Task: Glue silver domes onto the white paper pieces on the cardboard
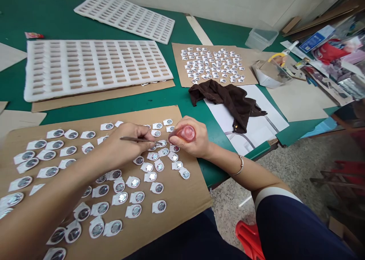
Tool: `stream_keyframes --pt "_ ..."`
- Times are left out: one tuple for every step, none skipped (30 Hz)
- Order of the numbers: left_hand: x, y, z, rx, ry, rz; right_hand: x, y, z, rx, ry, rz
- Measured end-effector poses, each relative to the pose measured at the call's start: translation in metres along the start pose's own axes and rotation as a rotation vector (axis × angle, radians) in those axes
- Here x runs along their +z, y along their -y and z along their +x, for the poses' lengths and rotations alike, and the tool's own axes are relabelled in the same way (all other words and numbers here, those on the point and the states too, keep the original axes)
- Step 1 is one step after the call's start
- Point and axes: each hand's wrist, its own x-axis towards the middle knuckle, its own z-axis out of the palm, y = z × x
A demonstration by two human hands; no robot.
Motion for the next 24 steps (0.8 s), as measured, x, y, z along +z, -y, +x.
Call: stream_keyframes --pt "0.000 -0.001 0.000 -0.003 -0.001 0.001 0.000 0.000 0.000 -0.013 0.004 0.005" --pt "0.000 -0.002 -0.001 -0.005 -0.003 0.002 0.000 0.000 0.000 -0.020 0.007 0.009" --pt "0.000 -0.003 -0.001 -0.004 -0.004 0.004 0.000 0.000 0.000 -0.023 0.008 0.012" --pt "0.000 -0.004 -0.001 -0.001 -0.003 0.006 0.000 -0.001 0.000 -0.024 0.008 0.013" --pt "0.000 -0.004 0.000 0.003 -0.002 0.007 0.000 -0.001 0.000 -0.024 0.008 0.014" --pt "0.001 -0.003 0.000 0.006 -0.001 0.007 0.000 -0.001 0.000 -0.025 0.007 0.015" --pt "0.001 -0.003 0.001 0.008 -0.002 0.006 0.000 -0.001 -0.001 -0.028 0.008 0.015" --pt "0.001 -0.002 0.001 0.008 -0.003 0.001 0.000 -0.002 -0.001 -0.031 0.008 0.015" --pt "0.001 -0.002 0.001 0.008 -0.003 -0.006 0.000 -0.002 -0.001 -0.033 0.007 0.014" --pt "0.001 -0.002 0.001 0.008 -0.002 -0.014 0.000 -0.002 -0.001 -0.035 0.006 0.013" --pt "0.001 -0.002 0.001 0.009 0.000 -0.021 0.001 -0.002 -0.001 -0.033 0.005 0.012" --pt "0.001 -0.002 0.000 0.012 0.002 -0.026 0.001 -0.002 -0.001 -0.027 0.006 0.010" --pt "0.000 -0.003 0.000 0.016 0.001 -0.028 0.001 -0.001 -0.001 -0.016 0.009 0.009" --pt "0.000 -0.003 0.000 0.020 0.000 -0.026 0.001 -0.001 -0.001 0.000 0.012 0.009" --pt "0.000 -0.004 -0.001 0.023 -0.003 -0.023 0.000 0.001 0.000 0.023 0.014 0.009" --pt "0.000 -0.004 -0.001 0.023 -0.003 -0.018 -0.001 0.002 0.000 0.051 0.010 0.009" --pt "0.000 -0.004 -0.001 0.018 0.000 -0.011 -0.002 0.003 0.001 0.086 -0.004 0.008" --pt "0.001 -0.005 -0.001 0.010 0.004 -0.001 -0.004 0.004 0.002 0.127 -0.031 0.011" --pt "0.001 -0.005 -0.002 0.004 0.008 0.009 -0.007 0.005 0.003 0.176 -0.070 0.020" --pt "0.002 -0.005 -0.003 0.003 0.008 0.019 -0.010 0.004 0.004 0.236 -0.112 0.039" --pt "0.002 -0.006 -0.005 0.004 0.003 0.028 -0.013 0.003 0.006 0.302 -0.151 0.068" --pt "0.002 -0.007 -0.008 0.007 -0.008 0.035 -0.016 0.000 0.007 0.371 -0.178 0.106" --pt "0.002 -0.008 -0.012 0.010 -0.025 0.044 -0.018 -0.004 0.008 0.440 -0.179 0.147" --pt "0.001 -0.010 -0.017 0.011 -0.055 0.053 -0.021 -0.008 0.009 0.508 -0.173 0.192"
